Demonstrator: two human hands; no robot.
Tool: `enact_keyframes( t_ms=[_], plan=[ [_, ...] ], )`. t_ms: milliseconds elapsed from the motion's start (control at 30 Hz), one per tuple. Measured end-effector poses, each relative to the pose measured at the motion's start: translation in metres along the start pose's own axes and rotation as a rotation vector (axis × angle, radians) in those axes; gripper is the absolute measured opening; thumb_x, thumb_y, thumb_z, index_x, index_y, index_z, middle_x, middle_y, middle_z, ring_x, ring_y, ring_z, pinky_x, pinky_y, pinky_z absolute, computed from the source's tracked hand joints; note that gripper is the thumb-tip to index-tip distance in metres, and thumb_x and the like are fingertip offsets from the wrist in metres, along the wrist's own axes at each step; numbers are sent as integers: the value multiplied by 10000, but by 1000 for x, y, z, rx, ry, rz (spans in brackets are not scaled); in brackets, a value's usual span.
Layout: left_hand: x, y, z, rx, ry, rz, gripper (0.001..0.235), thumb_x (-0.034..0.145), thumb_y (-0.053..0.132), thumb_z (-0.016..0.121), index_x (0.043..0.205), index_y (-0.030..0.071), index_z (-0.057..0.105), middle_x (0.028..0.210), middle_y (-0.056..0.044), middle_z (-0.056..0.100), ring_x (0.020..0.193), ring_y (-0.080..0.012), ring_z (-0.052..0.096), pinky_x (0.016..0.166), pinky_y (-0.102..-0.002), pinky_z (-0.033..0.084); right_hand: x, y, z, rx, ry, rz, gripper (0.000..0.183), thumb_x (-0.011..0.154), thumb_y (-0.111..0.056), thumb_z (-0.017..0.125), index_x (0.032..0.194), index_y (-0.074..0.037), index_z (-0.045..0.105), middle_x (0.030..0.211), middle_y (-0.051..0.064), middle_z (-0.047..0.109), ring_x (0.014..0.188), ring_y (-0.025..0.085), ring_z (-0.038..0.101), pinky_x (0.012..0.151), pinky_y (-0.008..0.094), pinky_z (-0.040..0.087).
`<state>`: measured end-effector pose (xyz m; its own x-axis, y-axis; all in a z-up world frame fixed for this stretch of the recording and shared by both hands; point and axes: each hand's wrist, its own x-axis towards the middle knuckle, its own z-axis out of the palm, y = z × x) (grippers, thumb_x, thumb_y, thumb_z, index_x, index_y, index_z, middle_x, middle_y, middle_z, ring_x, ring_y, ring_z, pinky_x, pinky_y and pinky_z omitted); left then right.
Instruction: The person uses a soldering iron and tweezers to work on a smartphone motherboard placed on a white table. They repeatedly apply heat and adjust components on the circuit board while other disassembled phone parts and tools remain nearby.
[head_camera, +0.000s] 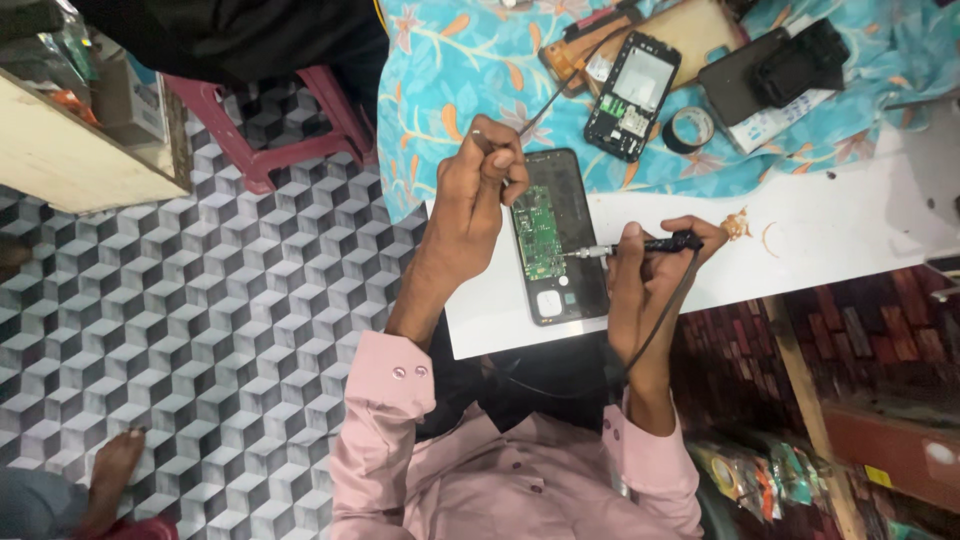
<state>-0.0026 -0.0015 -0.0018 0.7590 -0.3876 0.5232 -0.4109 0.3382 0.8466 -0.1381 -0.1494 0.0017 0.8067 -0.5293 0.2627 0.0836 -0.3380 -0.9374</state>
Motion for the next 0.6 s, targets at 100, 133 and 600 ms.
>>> enact_keyframes(
  t_ms=[100, 133, 600],
  plan=[
    [2, 5, 0, 20, 2, 3, 249, 1179, 210, 348, 1064, 20, 460, 807, -36, 467, 690, -110, 442, 632, -281, 406, -1, -6, 1, 9, 30, -30, 270, 1101, -97, 502, 1214, -12, 271, 652, 3, 472, 524, 61, 442, 538, 210, 342],
    [4, 5, -1, 26, -1, 4, 246, 1176, 207, 349, 1059, 21, 458, 797, -35, 467, 684, -110, 435, 630, -280, 403, 1, -8, 2, 16, 37, -41, 256, 1104, -93, 499, 1214, -13, 281, 684, 4, 468, 525, 62, 444, 545, 215, 357],
    [4, -2, -3, -23, 12, -52, 294, 1140, 295, 375, 1088, 26, 481, 816, -21, 523, 662, -86, 503, 573, -244, 407, -6, -20, 7, -120, 97, -184, 263, 1095, -11, 512, 1224, 39, 288, 759, 58, 455, 579, 93, 423, 554, 288, 303]
  ],
)
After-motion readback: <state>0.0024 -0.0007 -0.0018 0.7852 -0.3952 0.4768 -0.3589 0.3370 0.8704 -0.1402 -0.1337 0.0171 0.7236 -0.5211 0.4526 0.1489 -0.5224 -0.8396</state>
